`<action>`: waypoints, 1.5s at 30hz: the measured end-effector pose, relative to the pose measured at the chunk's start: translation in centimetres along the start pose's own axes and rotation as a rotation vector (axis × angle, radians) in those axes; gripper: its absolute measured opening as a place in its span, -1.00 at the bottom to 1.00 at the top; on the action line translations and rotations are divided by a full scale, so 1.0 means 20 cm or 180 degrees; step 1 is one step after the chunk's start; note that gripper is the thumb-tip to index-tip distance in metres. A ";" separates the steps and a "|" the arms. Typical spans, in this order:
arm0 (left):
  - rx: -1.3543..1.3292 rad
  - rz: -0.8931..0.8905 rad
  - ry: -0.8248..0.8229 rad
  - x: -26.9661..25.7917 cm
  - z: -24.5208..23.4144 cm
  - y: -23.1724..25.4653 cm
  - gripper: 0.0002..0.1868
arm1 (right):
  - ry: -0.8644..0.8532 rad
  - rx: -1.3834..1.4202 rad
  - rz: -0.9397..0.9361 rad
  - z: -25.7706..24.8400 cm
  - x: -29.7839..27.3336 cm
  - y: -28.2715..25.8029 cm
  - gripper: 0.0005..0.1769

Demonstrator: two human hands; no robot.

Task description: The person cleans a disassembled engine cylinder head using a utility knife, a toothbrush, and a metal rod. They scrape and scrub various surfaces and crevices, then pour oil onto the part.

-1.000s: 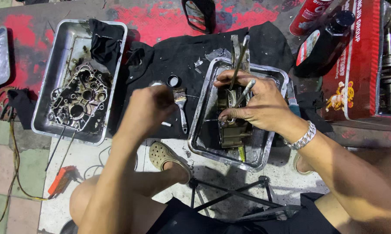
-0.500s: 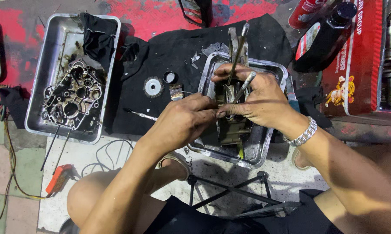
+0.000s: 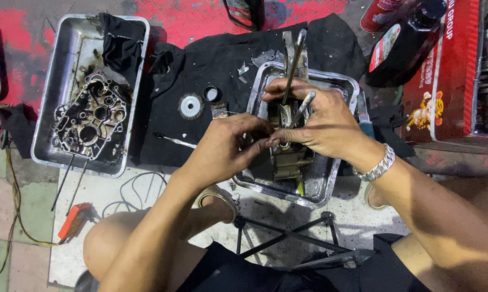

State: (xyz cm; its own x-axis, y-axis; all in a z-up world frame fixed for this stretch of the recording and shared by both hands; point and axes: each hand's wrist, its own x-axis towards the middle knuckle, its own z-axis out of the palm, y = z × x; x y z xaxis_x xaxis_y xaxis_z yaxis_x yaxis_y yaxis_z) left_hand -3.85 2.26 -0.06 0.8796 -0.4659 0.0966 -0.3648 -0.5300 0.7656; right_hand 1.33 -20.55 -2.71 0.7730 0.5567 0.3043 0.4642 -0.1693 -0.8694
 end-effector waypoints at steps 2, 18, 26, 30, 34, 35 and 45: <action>0.0031 0.0309 0.0195 -0.01 0.02 0.01 -0.76 | 0.0000 0.0004 -0.0025 0.00 0.00 0.00 -0.30; 0.2225 0.0587 0.0047 -0.03 0.09 0.18 -0.73 | -0.0601 0.0355 -0.0511 -0.09 0.12 0.01 -0.28; 0.2088 0.0164 -0.0101 -0.01 -0.01 0.21 -0.85 | -0.0565 0.0523 0.0553 -0.04 0.13 0.02 -0.33; 0.0805 -0.1009 0.0715 0.01 -0.11 0.30 -0.71 | -0.0565 0.0814 0.0264 -0.03 0.13 0.05 -0.36; 0.0135 0.0396 0.0988 0.09 -0.20 0.29 -0.49 | -0.0581 0.0330 0.0075 -0.05 0.11 -0.01 -0.34; 0.0530 0.0732 0.1045 0.14 -0.20 0.25 -0.56 | -0.0622 0.0075 0.0049 -0.05 0.11 -0.05 -0.28; 0.0289 0.1305 0.1280 0.34 -0.08 0.02 -0.32 | -0.0705 -0.2154 -0.0174 0.05 -0.15 -0.16 -0.82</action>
State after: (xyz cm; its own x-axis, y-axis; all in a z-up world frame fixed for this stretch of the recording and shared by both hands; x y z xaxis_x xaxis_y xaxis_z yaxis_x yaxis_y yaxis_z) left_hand 2.46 -0.08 1.93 0.7013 -0.3495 0.6213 -0.7093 -0.4300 0.5586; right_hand -2.78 -20.89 -1.22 0.6683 0.7187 0.1921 0.7219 -0.5641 -0.4009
